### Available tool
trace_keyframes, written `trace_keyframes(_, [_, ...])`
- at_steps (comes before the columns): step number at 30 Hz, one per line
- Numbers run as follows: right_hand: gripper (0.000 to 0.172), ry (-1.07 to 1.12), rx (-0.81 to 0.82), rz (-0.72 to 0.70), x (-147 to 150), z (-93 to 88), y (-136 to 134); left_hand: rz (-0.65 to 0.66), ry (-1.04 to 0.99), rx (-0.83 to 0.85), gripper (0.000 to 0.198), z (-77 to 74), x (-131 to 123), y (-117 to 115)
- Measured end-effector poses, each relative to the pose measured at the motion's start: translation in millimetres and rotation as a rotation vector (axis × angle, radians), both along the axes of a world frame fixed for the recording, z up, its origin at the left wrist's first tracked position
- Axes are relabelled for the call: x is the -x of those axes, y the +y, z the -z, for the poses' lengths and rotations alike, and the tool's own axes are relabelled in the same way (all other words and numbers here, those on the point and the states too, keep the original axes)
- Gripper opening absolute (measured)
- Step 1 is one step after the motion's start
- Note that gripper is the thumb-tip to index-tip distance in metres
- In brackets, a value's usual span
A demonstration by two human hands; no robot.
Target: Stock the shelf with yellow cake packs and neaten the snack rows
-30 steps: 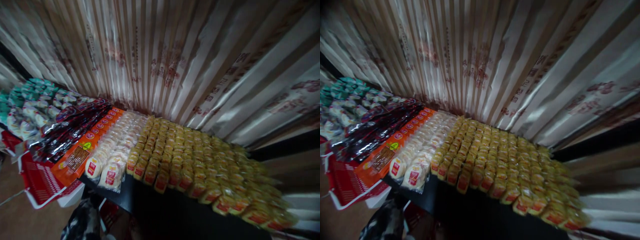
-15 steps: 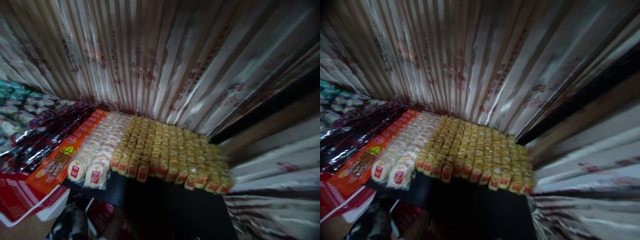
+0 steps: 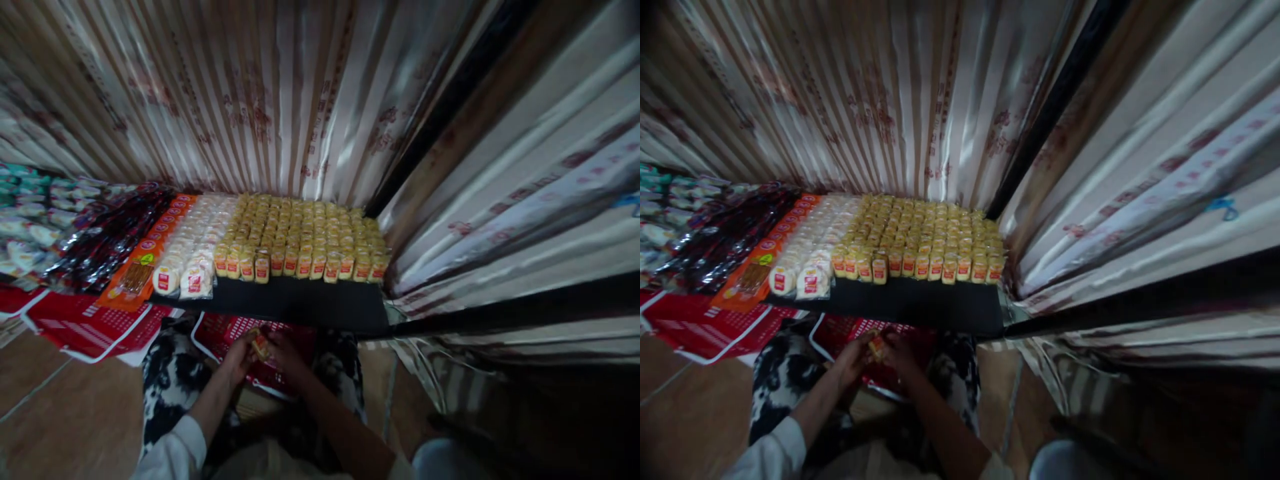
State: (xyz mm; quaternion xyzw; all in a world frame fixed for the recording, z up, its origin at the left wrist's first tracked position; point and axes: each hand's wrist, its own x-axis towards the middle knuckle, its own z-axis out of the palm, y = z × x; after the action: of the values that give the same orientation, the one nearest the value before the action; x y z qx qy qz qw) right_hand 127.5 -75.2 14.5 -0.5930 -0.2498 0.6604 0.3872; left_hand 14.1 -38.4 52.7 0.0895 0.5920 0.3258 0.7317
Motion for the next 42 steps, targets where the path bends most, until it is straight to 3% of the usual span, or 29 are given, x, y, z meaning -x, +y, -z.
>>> trace_keyframes(5, [0.059,0.104,0.009,0.053,-13,-22.6,-16,-0.079,-0.083,-0.01,0.014,-26.4,3,-13])
trace_keyframes(13, [0.055,0.077,-0.064,0.039,-28,-60.6,-35,-0.057,-0.126,-0.089,0.016,-62.5,-17,-22])
trace_keyframes(16, [0.052,-0.065,-0.217,0.132,-51,-74.1,-34,0.089,-0.109,-0.198,0.023,-73.2,-25,-22])
trace_keyframes(20, [0.049,-0.237,-0.366,0.249,-93,-94.6,-28,0.385,0.018,-0.411,0.04,-82.9,-39,-17])
trace_keyframes(25, [0.041,-0.338,-0.506,0.271,-127,-119.8,-18,0.649,0.028,-0.605,0.04,-92.6,-73,-8])
trace_keyframes(28, [0.039,-0.447,-0.511,0.281,-139,-130.3,-13,0.741,0.049,-0.672,0.035,-94.5,-100,-5])
trace_keyframes(31, [0.047,-0.468,-0.509,0.384,-146,-130.7,-8,0.646,0.061,-0.664,0.035,-89.9,-130,-3])
trace_keyframes(35, [0.05,-0.479,-0.508,0.516,-152,-117.4,-6,0.487,0.071,-0.712,0.04,-78.2,-165,5])
trace_keyframes(42, [0.04,-0.468,-0.522,0.532,-165,-97.2,-4,0.453,0.196,-0.78,0.03,-70.7,-197,17])
